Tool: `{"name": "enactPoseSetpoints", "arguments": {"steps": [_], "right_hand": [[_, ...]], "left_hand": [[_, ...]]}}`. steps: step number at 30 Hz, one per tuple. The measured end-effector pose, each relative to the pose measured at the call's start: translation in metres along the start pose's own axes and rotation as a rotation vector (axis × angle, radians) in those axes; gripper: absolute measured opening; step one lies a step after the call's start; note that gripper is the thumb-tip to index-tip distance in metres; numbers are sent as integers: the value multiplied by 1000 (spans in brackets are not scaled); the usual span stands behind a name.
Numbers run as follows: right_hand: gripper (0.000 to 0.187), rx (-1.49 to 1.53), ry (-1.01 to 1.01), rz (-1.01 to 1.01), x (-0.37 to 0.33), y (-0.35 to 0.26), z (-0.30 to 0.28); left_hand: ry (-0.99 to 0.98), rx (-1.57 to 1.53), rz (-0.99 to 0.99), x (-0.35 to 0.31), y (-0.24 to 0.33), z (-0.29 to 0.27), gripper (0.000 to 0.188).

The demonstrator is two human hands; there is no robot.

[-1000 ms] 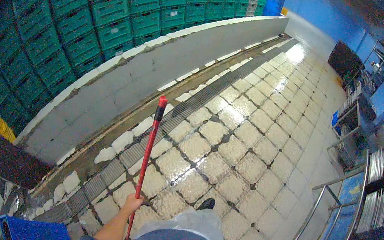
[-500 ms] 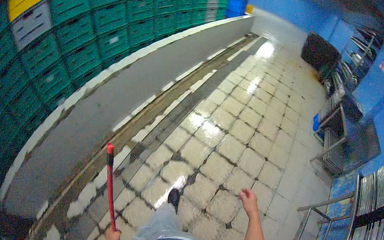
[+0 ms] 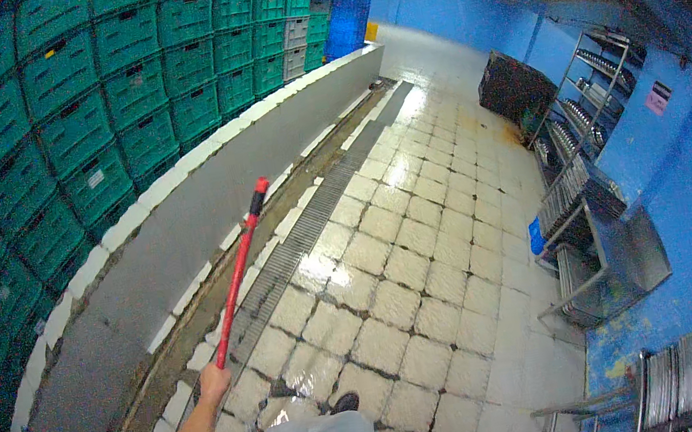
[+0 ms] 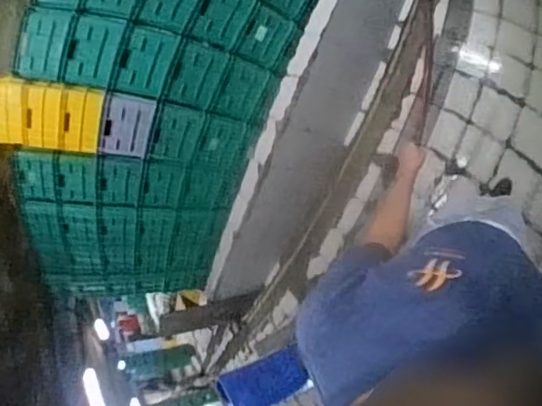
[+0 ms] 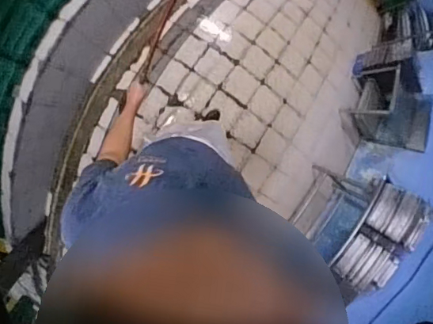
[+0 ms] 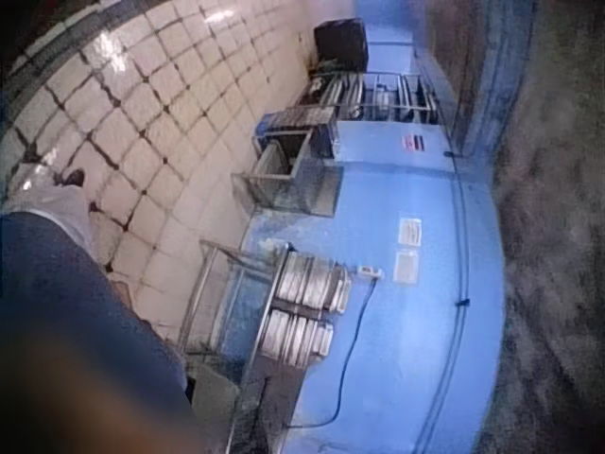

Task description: The person sweeps a tiled floor with a red-handled broom, moving debris toward a drain. They briefly lift a dark mat to sweep underneath, then continue sweeping along the floor and near stacked crates.

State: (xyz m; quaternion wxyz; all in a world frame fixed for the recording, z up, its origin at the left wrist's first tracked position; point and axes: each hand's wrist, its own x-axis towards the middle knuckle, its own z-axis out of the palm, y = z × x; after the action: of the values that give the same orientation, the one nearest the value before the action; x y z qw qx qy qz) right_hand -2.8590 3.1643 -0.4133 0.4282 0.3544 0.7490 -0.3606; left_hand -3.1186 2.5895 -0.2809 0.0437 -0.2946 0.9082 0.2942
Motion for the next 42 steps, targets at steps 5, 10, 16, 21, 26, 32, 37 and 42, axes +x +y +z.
{"name": "enactPoseSetpoints", "arguments": {"steps": [5, 10, 16, 21, 26, 32, 37, 42], "right_hand": [[30, 17, 30, -34, 104, -129, -83], [32, -98, 318, -243, 216, -320, -226], [35, 381, 312, -727, 282, -632, -389], [33, 561, 355, -783, 361, -744, -481], [23, 22, 420, -296, 414, -699, -489], [24, 115, 121, 25, 438, -705, -483], [25, 199, 89, 79, 493, -797, -559], [26, -226, 169, -120, 617, -881, -698]], "left_hand": [[20, -47, 80, 121, 100, 56, 22], [-95, -54, 53, 206, 143, 102, 21], [42, 61, 245, 279, 151, 141, 13], [36, 245, -185, 401, 240, 173, 16], [26, 125, -166, 565, 425, 181, 24], [-24, 89, 76, 768, 682, 210, 30], [-132, -46, 106, 891, 856, 271, 29], [-113, -97, 203, 943, 945, 328, 28]]}}
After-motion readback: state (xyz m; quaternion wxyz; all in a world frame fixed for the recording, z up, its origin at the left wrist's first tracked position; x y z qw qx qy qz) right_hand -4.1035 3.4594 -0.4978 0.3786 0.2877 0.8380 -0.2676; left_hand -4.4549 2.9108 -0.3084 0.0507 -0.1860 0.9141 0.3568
